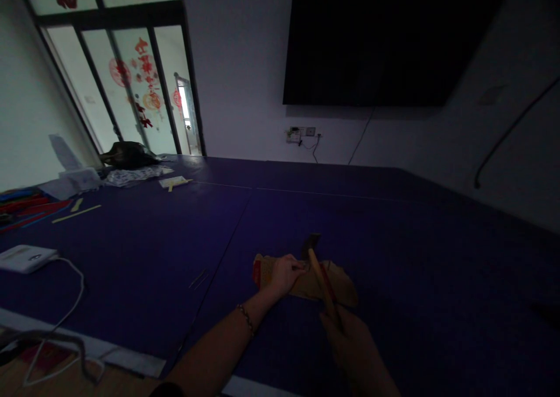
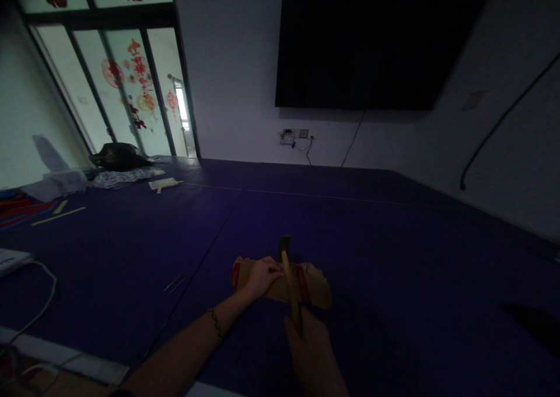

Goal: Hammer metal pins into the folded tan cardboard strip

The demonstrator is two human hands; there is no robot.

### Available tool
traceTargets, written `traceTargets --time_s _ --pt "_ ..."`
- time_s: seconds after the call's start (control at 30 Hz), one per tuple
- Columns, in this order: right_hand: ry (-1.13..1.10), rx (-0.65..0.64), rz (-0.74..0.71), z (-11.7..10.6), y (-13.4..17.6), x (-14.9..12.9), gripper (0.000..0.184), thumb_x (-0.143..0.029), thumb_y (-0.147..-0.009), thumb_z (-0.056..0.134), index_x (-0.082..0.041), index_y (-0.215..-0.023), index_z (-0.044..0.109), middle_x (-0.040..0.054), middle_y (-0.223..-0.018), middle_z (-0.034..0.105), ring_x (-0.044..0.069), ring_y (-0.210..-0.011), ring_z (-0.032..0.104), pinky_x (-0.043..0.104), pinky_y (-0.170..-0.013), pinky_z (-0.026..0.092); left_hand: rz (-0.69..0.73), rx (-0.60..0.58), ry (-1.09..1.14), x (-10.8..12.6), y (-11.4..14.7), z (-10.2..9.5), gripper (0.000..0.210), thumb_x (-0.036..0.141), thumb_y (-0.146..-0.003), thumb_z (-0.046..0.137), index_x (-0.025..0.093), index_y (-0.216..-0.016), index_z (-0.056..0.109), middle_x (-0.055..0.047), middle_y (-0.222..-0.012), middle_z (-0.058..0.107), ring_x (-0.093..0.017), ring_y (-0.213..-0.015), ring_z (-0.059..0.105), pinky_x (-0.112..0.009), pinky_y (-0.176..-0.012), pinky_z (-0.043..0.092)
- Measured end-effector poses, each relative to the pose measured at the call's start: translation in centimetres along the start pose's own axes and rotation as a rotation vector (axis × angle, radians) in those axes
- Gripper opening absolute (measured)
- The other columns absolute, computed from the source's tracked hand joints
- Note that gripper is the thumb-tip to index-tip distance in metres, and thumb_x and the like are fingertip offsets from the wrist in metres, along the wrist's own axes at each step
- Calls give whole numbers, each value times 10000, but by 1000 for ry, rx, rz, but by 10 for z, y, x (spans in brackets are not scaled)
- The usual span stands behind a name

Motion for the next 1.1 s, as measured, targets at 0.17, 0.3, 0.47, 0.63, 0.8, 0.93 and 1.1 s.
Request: traceTargets --time_s 0.17,0.3,0.47,0.63,0.8,0.93,1.1 --pt "28 -42 5 1 -3 3 224 -426 -633 379 -228 -547 437 32 -508 517 163 -474 497 292 -488 367 -4 13 5 2 2 -1 88 164 -696 666 144 -768 714 -40 -807 674 -146 -742 597 -237 -703 457" --pt "29 -33 16 2 -3 6 224 -435 -643 370 -232 -577 441 28 -521 535 156 -466 493 288 -486 359 13 4 6 4 2 -1 85 173 -700 671 156 -767 719 -35 -804 677 -147 -767 600 -231 -724 451" --pt "56 -49 2 6 -5 7 222 -422 -641 350 -228 -585 442 63 -555 565 175 -495 519 303 -515 374 7 12 -9 4 4 -3 96 200 -713 656 150 -764 719 -44 -798 671 -159 -745 598 -242 -693 450" --pt "61 -77 23 1 -2 3 274 -450 -633 343 -212 -607 477 41 -525 522 166 -470 488 302 -490 349 22 2 -1 5 4 -3 111 229 -739 638 163 -775 719 -30 -803 667 -145 -764 601 -229 -708 447" --pt "-75 -47 46 -12 2 0 287 -483 -630 427 -205 -631 498 -20 -435 441 134 -405 434 274 -402 305 16 -11 -25 3 2 0 118 230 -728 650 138 -765 715 -39 -781 652 -149 -753 593 -231 -689 441" --pt "-444 -101 22 -30 -21 11 330 -498 -652 570 -191 -758 507 -89 -387 392 68 -306 343 214 -322 266 9 -23 -57 3 3 0 160 249 -696 681 134 -805 704 -44 -798 643 -157 -746 583 -239 -677 439" --pt "-883 -265 46 -56 -88 55 408 -514 -531 731 -201 -648 496 -115 -324 375 38 -216 282 176 -234 264 0 -26 -84 6 5 -2 335 233 -679 693 157 -1002 650 -48 -909 632 -165 -817 580 -251 -732 444"
Point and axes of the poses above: each hand's wrist, its own y-axis away from the middle knuckle, its own z-axis out of the palm, x = y × z, the point moved 5 cm from there along -y, towards the middle knuckle
